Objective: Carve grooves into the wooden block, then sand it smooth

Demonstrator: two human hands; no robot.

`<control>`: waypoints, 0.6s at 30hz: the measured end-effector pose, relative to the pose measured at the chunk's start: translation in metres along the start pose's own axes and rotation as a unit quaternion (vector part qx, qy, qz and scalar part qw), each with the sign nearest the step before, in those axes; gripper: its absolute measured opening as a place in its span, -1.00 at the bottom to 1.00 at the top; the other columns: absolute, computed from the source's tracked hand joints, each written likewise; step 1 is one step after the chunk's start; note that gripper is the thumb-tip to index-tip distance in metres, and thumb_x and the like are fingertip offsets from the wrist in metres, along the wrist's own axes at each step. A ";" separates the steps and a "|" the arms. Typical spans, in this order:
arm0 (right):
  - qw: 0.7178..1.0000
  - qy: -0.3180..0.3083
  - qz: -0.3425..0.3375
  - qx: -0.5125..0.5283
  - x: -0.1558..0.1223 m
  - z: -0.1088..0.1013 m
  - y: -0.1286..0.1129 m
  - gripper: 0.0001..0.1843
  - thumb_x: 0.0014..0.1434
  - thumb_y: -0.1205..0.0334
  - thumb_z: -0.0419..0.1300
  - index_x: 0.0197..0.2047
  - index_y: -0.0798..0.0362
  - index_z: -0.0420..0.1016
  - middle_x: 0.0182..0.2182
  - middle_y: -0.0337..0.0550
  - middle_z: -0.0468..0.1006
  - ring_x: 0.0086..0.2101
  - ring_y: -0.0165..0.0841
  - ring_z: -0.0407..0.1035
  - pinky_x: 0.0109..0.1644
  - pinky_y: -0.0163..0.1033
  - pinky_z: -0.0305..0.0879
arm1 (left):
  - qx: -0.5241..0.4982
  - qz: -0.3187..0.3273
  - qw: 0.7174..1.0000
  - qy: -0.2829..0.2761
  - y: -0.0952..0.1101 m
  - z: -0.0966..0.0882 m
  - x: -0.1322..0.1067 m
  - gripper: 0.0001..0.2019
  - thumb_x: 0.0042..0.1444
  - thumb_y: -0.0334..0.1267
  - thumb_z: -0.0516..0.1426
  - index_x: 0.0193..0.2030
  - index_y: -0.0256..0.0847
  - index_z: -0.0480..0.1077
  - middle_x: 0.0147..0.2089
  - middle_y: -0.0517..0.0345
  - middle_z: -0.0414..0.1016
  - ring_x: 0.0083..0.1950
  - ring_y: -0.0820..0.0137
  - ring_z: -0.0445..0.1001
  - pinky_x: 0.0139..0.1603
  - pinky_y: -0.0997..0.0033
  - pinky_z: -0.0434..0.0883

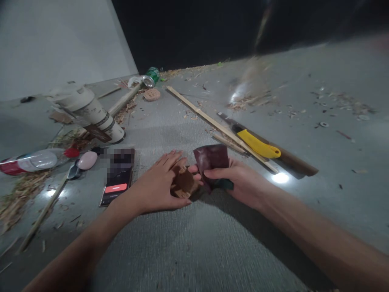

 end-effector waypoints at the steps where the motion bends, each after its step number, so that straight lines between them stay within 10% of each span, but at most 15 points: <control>1: 1.000 -0.008 0.002 0.004 0.000 0.001 0.000 -0.70 0.05 0.17 0.52 -0.11 -0.03 0.73 -0.06 -0.04 0.72 -0.11 -0.20 0.60 0.01 -0.14 0.53 | 0.003 0.001 1.000 0.000 0.000 0.000 0.000 0.08 0.03 0.36 0.24 0.52 -0.31 0.09 0.62 -0.29 -0.04 0.65 -0.09 -0.16 0.62 -0.10 -0.10; 18: 0.982 -0.032 -0.120 -0.143 -0.014 0.017 -0.023 -0.74 0.18 -0.04 0.38 -0.18 -0.05 0.65 -0.29 -0.17 0.57 -0.27 -0.29 0.41 -0.15 -0.19 0.35 | -0.004 0.006 1.000 0.004 0.000 0.000 -0.001 0.10 -0.05 0.17 0.35 0.53 -0.28 0.03 0.63 -0.29 -0.07 0.65 -0.11 -0.16 0.62 -0.12 -0.12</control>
Point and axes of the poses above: each hand's wrist, its own x-axis towards the middle knuckle, its own z-axis out of the palm, y = z × x, the point moved 6 cm from there along x, towards the middle knuckle
